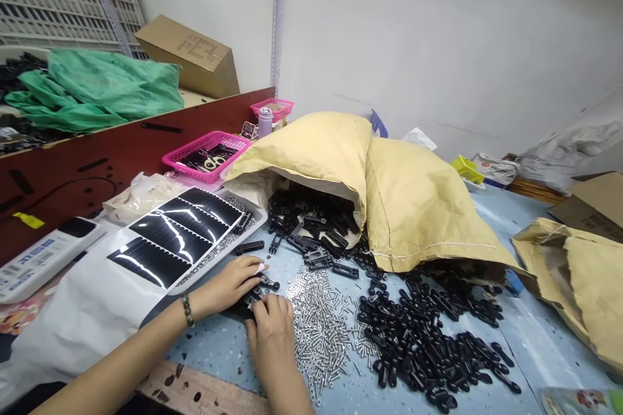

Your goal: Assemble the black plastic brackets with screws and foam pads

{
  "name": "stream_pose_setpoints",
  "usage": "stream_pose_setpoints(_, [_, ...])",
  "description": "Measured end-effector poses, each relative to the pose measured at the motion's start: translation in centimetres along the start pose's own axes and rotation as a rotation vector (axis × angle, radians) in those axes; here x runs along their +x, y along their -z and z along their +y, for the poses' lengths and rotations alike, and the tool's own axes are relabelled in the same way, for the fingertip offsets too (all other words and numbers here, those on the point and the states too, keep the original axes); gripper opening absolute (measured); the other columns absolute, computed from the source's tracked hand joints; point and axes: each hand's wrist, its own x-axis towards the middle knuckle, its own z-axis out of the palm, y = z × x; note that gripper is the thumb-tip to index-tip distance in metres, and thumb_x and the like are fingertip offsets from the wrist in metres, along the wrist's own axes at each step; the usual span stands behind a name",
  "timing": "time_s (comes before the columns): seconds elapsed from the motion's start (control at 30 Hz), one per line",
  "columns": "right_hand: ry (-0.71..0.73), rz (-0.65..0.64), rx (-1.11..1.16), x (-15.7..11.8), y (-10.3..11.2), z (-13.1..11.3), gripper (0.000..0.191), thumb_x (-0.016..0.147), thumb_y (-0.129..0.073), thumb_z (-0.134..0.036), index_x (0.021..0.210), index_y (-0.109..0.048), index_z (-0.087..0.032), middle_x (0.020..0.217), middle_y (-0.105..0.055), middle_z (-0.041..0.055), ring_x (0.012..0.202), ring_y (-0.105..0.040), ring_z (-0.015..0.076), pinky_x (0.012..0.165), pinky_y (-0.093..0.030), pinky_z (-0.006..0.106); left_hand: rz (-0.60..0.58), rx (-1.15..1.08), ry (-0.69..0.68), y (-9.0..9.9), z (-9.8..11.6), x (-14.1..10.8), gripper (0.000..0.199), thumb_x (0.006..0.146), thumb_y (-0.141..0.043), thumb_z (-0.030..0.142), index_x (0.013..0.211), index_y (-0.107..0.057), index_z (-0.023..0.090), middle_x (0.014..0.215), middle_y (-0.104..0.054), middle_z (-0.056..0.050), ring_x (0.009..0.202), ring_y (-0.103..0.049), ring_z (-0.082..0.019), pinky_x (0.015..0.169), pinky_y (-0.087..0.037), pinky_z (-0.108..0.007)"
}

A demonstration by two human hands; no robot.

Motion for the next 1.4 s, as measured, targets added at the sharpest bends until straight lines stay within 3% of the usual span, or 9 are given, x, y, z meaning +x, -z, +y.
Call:
stream_pose_setpoints(0.07, [0.018, 0.042, 0.029, -0.4, 0.3, 0.3, 0.024, 0.080, -0.062, -0.012, 0.101, -0.055, -0.022, 0.100, -0.057, 0.0065, 0.090, -0.052, 0.0246, 0.081, -0.044, 0.040, 0.069, 0.003, -0.003, 0.5, 0.8, -1.6, 0.030, 0.098, -0.039, 0.026, 0.123, -0.054, 0.021, 0.126, -0.054, -0.010, 0.119, -0.047, -0.025, 0.102, -0.038, -0.041])
stream_pose_setpoints(0.17, [0.072, 0.092, 0.047, -1.3, 0.6, 0.5, 0.019, 0.087, -0.053, -0.011, 0.104, -0.054, -0.021, 0.096, -0.058, 0.0062, 0.087, -0.052, 0.0231, 0.079, -0.042, 0.039, 0.153, 0.059, -0.028, 0.7, 1.5, -4.9, 0.026, 0.097, -0.041, 0.023, 0.120, -0.054, 0.021, 0.118, -0.058, -0.009, 0.112, -0.051, -0.026, 0.097, -0.042, -0.043])
stream_pose_setpoints(0.3, [0.142, 0.125, 0.061, -2.4, 0.4, 0.3, 0.016, 0.092, -0.046, -0.009, 0.099, -0.055, -0.020, 0.090, -0.059, 0.0048, 0.082, -0.053, 0.0207, 0.077, -0.040, 0.037, 0.157, 0.163, -0.042, -0.4, 1.2, -8.7, 0.023, 0.094, -0.049, 0.020, 0.116, -0.056, 0.022, 0.112, -0.060, -0.006, 0.105, -0.054, -0.025, 0.092, -0.045, -0.042])
stream_pose_setpoints(0.4, [0.143, 0.126, 0.102, -2.7, 0.3, 0.0, 0.015, 0.093, -0.045, -0.010, 0.099, -0.055, -0.020, 0.090, -0.060, 0.0050, 0.083, -0.053, 0.0208, 0.077, -0.039, 0.037, 0.162, 0.167, -0.014, -1.3, 0.8, -9.9, 0.019, 0.096, -0.047, 0.019, 0.112, -0.057, 0.022, 0.106, -0.062, -0.005, 0.099, -0.057, -0.024, 0.087, -0.047, -0.040])
stream_pose_setpoints(0.57, [0.013, 0.102, 0.205, -2.0, 0.8, -0.5, 0.024, 0.094, -0.035, -0.008, 0.106, -0.051, -0.021, 0.088, -0.058, 0.0050, 0.082, -0.053, 0.0206, 0.077, -0.041, 0.037, 0.151, 0.104, 0.019, -1.3, 0.2, -10.7, 0.017, 0.097, -0.045, 0.020, 0.109, -0.057, 0.022, 0.102, -0.063, -0.004, 0.096, -0.058, -0.022, 0.087, -0.045, -0.037])
stream_pose_setpoints(0.8, [0.020, 0.062, 0.112, -1.4, 0.0, -1.0, 0.033, 0.086, -0.035, -0.003, 0.108, -0.051, -0.021, 0.086, -0.056, 0.0058, 0.081, -0.052, 0.0233, 0.076, -0.043, 0.041, 0.203, 0.025, 0.076, -1.3, -1.1, -13.2, 0.017, 0.097, -0.047, 0.027, 0.109, -0.058, 0.024, 0.105, -0.064, -0.004, 0.100, -0.057, -0.023, 0.089, -0.043, -0.035])
stream_pose_setpoints(0.97, [-0.012, 0.015, 0.230, -1.9, 0.5, -0.7, 0.024, 0.093, -0.036, -0.009, 0.107, -0.051, -0.023, 0.090, -0.058, 0.0058, 0.084, -0.056, 0.0220, 0.075, -0.046, 0.037, 0.182, 0.004, 0.106, -0.9, -0.4, -13.1, 0.017, 0.097, -0.048, 0.027, 0.110, -0.058, 0.025, 0.105, -0.064, -0.003, 0.101, -0.057, -0.022, 0.090, -0.044, -0.034])
stream_pose_setpoints(1.17, [0.029, 0.020, 0.246, -2.6, 2.2, -0.1, 0.019, 0.093, -0.048, -0.017, 0.111, -0.052, -0.023, 0.099, -0.061, 0.0068, 0.091, -0.058, 0.0226, 0.079, -0.049, 0.036, 0.164, 0.006, 0.109, -1.2, 1.3, -10.5, 0.014, 0.096, -0.049, 0.024, 0.107, -0.057, 0.023, 0.103, -0.063, -0.004, 0.099, -0.057, -0.023, 0.089, -0.045, -0.037])
stream_pose_setpoints(1.4, [0.135, 0.125, 0.137, -2.4, 0.3, 0.9, 0.020, 0.094, -0.043, -0.009, 0.101, -0.056, -0.022, 0.090, -0.064, 0.0049, 0.083, -0.058, 0.0211, 0.074, -0.046, 0.036, 0.215, 0.105, 0.080, -2.8, 1.2, -8.8, 0.016, 0.094, -0.047, 0.017, 0.105, -0.058, 0.022, 0.102, -0.063, -0.004, 0.097, -0.057, -0.024, 0.085, -0.044, -0.040])
